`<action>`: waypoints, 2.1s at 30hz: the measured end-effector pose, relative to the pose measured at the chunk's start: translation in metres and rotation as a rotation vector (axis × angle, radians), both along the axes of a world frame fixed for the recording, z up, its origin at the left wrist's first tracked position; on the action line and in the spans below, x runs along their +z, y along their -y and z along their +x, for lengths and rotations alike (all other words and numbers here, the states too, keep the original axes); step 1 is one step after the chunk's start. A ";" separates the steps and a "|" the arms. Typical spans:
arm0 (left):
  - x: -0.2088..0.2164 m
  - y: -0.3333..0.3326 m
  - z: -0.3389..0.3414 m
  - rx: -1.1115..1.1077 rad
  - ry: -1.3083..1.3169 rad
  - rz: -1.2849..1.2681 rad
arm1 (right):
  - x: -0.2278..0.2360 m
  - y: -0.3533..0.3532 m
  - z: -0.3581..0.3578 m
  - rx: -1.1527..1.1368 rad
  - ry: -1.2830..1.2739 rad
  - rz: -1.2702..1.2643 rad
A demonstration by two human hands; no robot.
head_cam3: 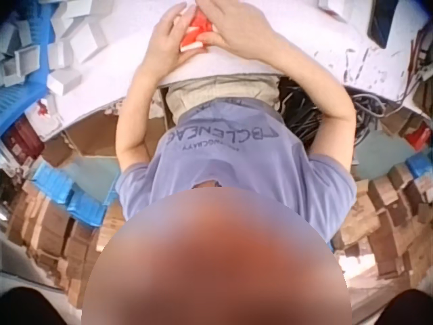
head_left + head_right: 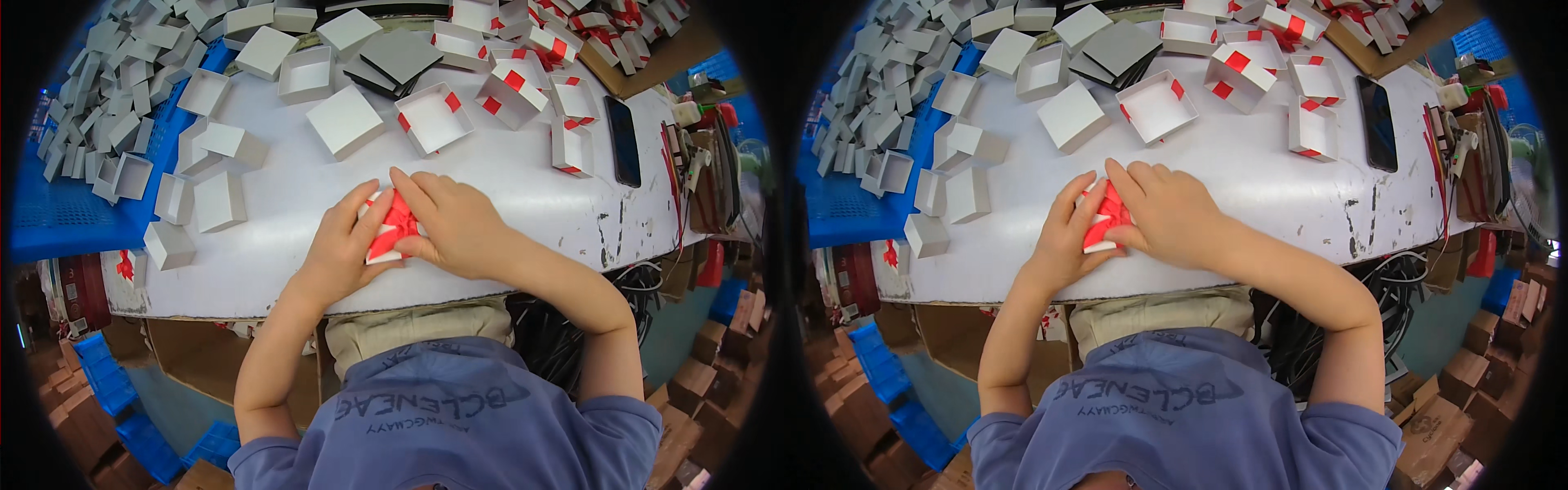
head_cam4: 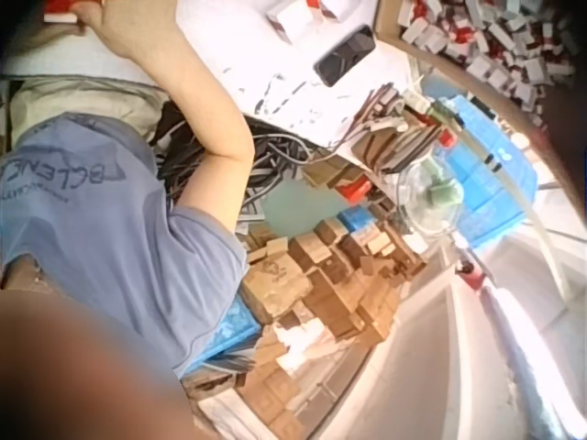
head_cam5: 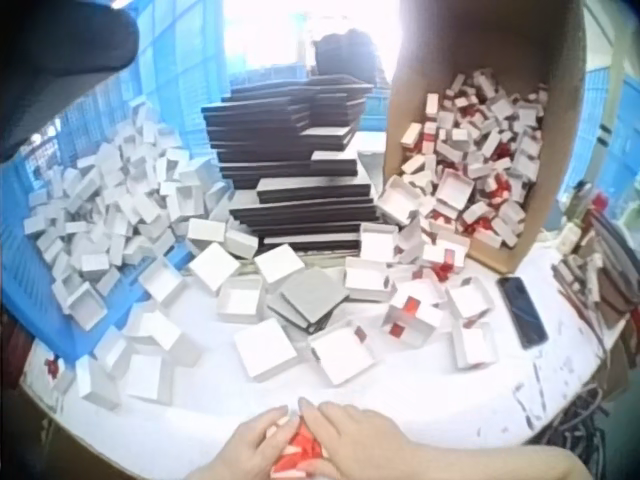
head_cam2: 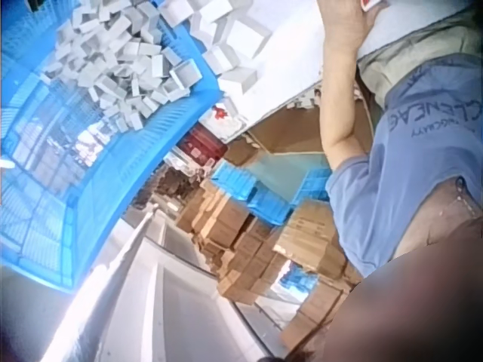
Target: Assembling and packaging small white gift boxes with red bows by placing cardboard inserts and lids.
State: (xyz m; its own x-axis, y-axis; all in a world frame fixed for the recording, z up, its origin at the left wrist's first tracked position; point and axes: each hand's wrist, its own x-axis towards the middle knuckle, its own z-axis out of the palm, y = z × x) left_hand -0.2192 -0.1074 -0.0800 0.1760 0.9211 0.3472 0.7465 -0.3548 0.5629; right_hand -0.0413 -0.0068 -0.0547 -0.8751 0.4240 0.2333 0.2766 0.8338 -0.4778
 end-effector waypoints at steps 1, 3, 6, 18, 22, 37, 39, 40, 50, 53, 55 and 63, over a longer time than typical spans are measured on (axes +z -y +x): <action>0.001 0.000 0.002 0.028 -0.051 0.014 | -0.006 0.004 0.000 -0.034 -0.027 0.069; 0.004 0.001 0.003 0.044 -0.095 0.002 | -0.006 0.004 -0.002 -0.061 -0.055 0.136; 0.014 0.008 0.001 0.084 -0.224 -0.036 | 0.018 -0.006 -0.007 -0.027 0.239 0.056; 0.051 -0.090 -0.024 0.393 -0.369 -0.182 | 0.023 -0.135 -0.055 -0.051 -0.086 0.563; 0.038 -0.072 -0.029 0.396 -0.211 -0.182 | 0.040 -0.108 -0.041 -0.125 -0.484 0.676; 0.004 0.033 -0.026 0.132 -0.131 -0.007 | 0.015 -0.045 -0.019 0.003 -0.219 0.368; 0.022 0.039 -0.026 0.161 -0.317 -0.067 | 0.002 -0.050 -0.008 -0.006 -0.122 0.348; 0.024 0.040 -0.026 0.163 -0.317 -0.065 | -0.002 -0.052 -0.005 -0.017 -0.027 0.330; -0.015 0.008 -0.020 0.072 0.394 0.160 | -0.007 -0.024 -0.056 -0.141 -0.097 -0.602; -0.005 0.007 -0.020 0.069 0.105 -0.012 | 0.000 -0.008 -0.047 -0.064 -0.099 -0.249; 0.003 0.010 -0.016 0.107 -0.008 -0.064 | -0.006 -0.004 -0.044 -0.058 -0.141 0.057; 0.035 0.036 -0.035 0.445 -0.487 -0.226 | 0.014 -0.056 -0.059 0.104 -0.206 0.193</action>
